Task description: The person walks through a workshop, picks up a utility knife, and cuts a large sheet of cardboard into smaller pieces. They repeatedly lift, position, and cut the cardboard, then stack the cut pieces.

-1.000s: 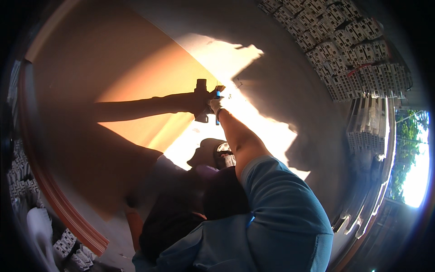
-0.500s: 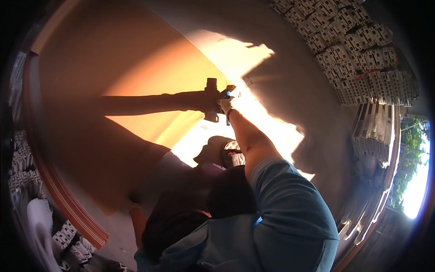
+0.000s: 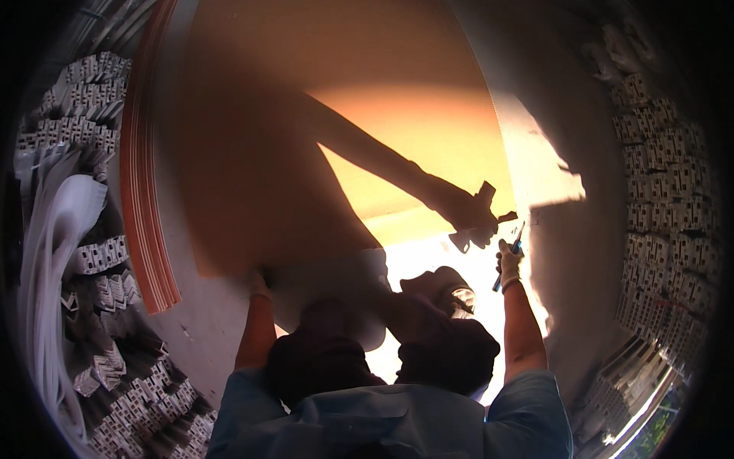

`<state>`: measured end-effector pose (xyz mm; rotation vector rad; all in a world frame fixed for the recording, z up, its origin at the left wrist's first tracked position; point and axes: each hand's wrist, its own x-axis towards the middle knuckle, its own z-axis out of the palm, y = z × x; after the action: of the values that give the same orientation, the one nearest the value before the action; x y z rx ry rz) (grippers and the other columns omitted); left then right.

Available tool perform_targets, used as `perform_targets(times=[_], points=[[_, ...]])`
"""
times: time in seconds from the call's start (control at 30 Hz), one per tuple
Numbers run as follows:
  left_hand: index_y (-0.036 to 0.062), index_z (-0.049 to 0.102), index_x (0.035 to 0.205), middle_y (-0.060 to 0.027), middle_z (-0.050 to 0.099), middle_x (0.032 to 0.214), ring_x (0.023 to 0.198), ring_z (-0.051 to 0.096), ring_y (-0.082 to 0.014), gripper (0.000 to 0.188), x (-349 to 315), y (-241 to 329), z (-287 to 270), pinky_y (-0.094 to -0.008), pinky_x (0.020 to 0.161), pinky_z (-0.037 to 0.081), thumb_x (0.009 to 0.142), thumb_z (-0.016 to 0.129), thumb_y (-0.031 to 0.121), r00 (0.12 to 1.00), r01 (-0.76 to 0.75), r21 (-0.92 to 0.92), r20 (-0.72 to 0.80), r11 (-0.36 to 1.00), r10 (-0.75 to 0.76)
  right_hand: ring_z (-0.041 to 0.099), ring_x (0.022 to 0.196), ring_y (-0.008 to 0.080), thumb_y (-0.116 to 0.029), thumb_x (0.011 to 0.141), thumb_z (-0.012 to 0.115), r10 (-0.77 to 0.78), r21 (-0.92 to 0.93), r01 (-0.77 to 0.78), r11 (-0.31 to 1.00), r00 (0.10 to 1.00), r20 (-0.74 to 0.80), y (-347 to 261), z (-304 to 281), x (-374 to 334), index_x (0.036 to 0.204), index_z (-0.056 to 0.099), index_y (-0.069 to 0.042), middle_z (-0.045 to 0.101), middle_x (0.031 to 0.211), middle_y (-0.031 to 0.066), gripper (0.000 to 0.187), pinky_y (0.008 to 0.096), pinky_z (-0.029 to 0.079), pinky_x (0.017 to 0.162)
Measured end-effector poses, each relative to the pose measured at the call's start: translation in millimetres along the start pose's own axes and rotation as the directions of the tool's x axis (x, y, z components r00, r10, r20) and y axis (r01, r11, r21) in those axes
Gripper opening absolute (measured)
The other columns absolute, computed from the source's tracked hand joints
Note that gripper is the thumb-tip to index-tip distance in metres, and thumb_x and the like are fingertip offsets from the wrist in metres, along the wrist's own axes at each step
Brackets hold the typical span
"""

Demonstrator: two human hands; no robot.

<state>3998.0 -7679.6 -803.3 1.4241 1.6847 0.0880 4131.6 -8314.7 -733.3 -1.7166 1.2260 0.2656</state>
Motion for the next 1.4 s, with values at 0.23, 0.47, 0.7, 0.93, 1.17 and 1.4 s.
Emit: perform_targets(times=[0.23, 0.47, 0.7, 0.93, 1.17, 1.4], points=[[0.0043, 0.061, 0.075, -0.0070, 0.059, 0.063, 0.050, 0.059, -0.0212, 0.040, -81.8, 62.1, -15.0, -0.0337, 0.045, 0.048, 0.085, 0.062, 0.043, 0.976, 0.196, 0.240, 0.045, 0.951, -0.212, 0.040, 0.036, 0.0066, -0.020, 0.084, 0.065, 0.035, -0.186, -0.027, 0.982, 0.999, 0.038, -19.6, -71.2, -73.4, 0.085, 0.049, -0.012, 0.051, 0.058, -0.0008, 0.018, 0.0256, 0.035, 0.032], [0.0060, 0.057, 0.068, -0.0044, 0.056, 0.059, 0.041, 0.053, -0.0154, 0.031, -202.7, 124.7, -93.9, -0.0288, 0.039, 0.047, 0.084, 0.068, 0.030, 0.879, 0.154, 0.176, 0.426, 0.972, -0.216, 0.051, 0.042, 0.0111, -0.018, 0.084, 0.062, 0.008, -0.372, 0.101, 0.923, 0.960, 0.281, -134.1, -132.2, -196.7, 0.091, 0.053, -0.011, 0.059, 0.064, 0.0034, 0.014, 0.0279, 0.041, 0.035], [0.0016, 0.062, 0.093, -0.0083, 0.062, 0.075, 0.051, 0.059, -0.0175, 0.028, -300.2, 183.3, -244.4, -0.0290, 0.043, 0.050, 0.085, 0.065, 0.028, 0.835, 0.006, 0.315, 0.520, 0.949, -0.179, 0.052, 0.044, 0.0105, -0.020, 0.083, 0.067, -0.076, -0.430, 0.310, 0.848, 0.874, 0.481, -261.4, -171.5, -321.0, 0.086, 0.057, -0.008, 0.059, 0.064, 0.0035, 0.016, 0.0269, 0.042, 0.039], [0.0019, 0.061, 0.097, -0.0089, 0.061, 0.077, 0.052, 0.059, -0.0193, 0.028, -343.1, 246.4, -389.4, -0.0312, 0.042, 0.049, 0.085, 0.064, 0.027, 0.806, 0.134, 0.188, 0.551, 0.973, -0.218, 0.053, 0.044, 0.0102, -0.023, 0.080, 0.069, -0.192, -0.368, 0.423, 0.828, 0.831, 0.523, -357.0, -225.4, -445.7, 0.086, 0.056, -0.009, 0.059, 0.062, 0.0032, 0.020, 0.0263, 0.043, 0.038], [0.0066, 0.057, 0.103, -0.0090, 0.062, 0.085, 0.064, 0.060, -0.0215, 0.026, -350.4, 278.5, -466.6, -0.0354, 0.053, 0.050, 0.089, 0.061, 0.028, 0.884, 0.149, -0.050, 0.454, 0.988, -0.110, 0.053, 0.046, 0.0100, -0.025, 0.080, 0.068, -0.192, -0.372, 0.435, 0.820, 0.822, 0.537, -382.6, -280.1, -512.5, 0.088, 0.058, -0.008, 0.060, 0.064, 0.0025, 0.021, 0.0264, 0.043, 0.040], [0.0094, 0.055, 0.110, -0.0109, 0.061, 0.094, 0.071, 0.058, -0.0243, 0.029, -417.4, 286.7, -466.4, -0.0423, 0.067, 0.050, 0.091, 0.057, 0.032, 0.869, 0.192, -0.046, 0.472, 0.980, -0.148, 0.055, 0.049, 0.0109, -0.025, 0.080, 0.065, -0.097, -0.404, 0.335, 0.851, 0.857, 0.506, -355.8, -352.8, -493.0, 0.088, 0.061, -0.005, 0.061, 0.065, 0.0042, 0.022, 0.0272, 0.045, 0.042]])
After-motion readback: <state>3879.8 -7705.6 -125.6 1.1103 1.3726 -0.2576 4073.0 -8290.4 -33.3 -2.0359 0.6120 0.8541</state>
